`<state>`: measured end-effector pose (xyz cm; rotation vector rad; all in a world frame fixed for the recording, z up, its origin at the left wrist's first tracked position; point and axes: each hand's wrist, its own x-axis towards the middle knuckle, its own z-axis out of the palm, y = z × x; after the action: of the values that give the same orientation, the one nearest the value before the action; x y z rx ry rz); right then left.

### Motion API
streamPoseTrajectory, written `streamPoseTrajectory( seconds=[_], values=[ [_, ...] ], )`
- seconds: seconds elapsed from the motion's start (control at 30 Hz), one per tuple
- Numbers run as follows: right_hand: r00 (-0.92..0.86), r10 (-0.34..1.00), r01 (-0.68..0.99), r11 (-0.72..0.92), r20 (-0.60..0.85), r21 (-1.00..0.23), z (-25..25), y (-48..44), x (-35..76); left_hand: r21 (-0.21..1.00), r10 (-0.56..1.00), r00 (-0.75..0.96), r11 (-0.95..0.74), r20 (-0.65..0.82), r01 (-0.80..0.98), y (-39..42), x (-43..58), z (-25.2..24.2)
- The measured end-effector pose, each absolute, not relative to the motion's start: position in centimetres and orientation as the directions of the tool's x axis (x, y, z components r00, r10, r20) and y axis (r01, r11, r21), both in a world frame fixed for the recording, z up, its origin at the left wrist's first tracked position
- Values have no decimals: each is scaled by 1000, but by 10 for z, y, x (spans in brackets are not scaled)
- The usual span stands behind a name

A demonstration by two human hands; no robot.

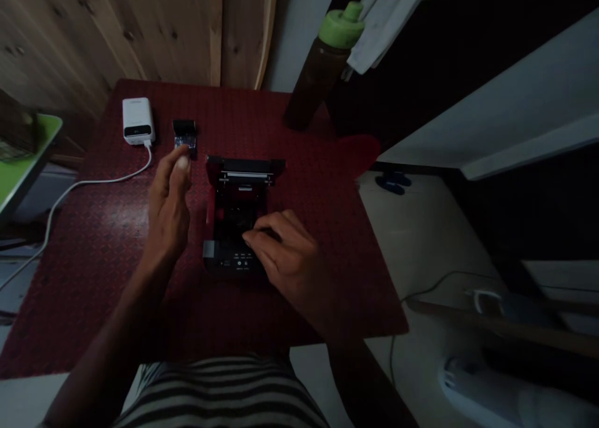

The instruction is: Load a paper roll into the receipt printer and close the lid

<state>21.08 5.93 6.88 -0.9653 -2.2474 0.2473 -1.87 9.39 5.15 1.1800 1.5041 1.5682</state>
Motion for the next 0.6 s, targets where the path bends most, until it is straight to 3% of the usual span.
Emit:
streamPoseTrajectory(
  seconds=[0.17,0.3,0.4,0.6],
  values=[
    [-448,702,637,685,554,-353,61,42,208,999,922,-384,-43,50,27,130,-4,63],
    [-433,661,680,686,613,-259,60,35,207,995,926,-373,-86,63,-46,104,-5,57],
    [-417,631,726,665,655,-178,60,33,205,999,947,-320,0,-16,-51,71,-14,47],
    [-416,654,671,690,632,-273,56,35,205,991,975,-187,109,-123,-83,36,-17,29]
  ],
)
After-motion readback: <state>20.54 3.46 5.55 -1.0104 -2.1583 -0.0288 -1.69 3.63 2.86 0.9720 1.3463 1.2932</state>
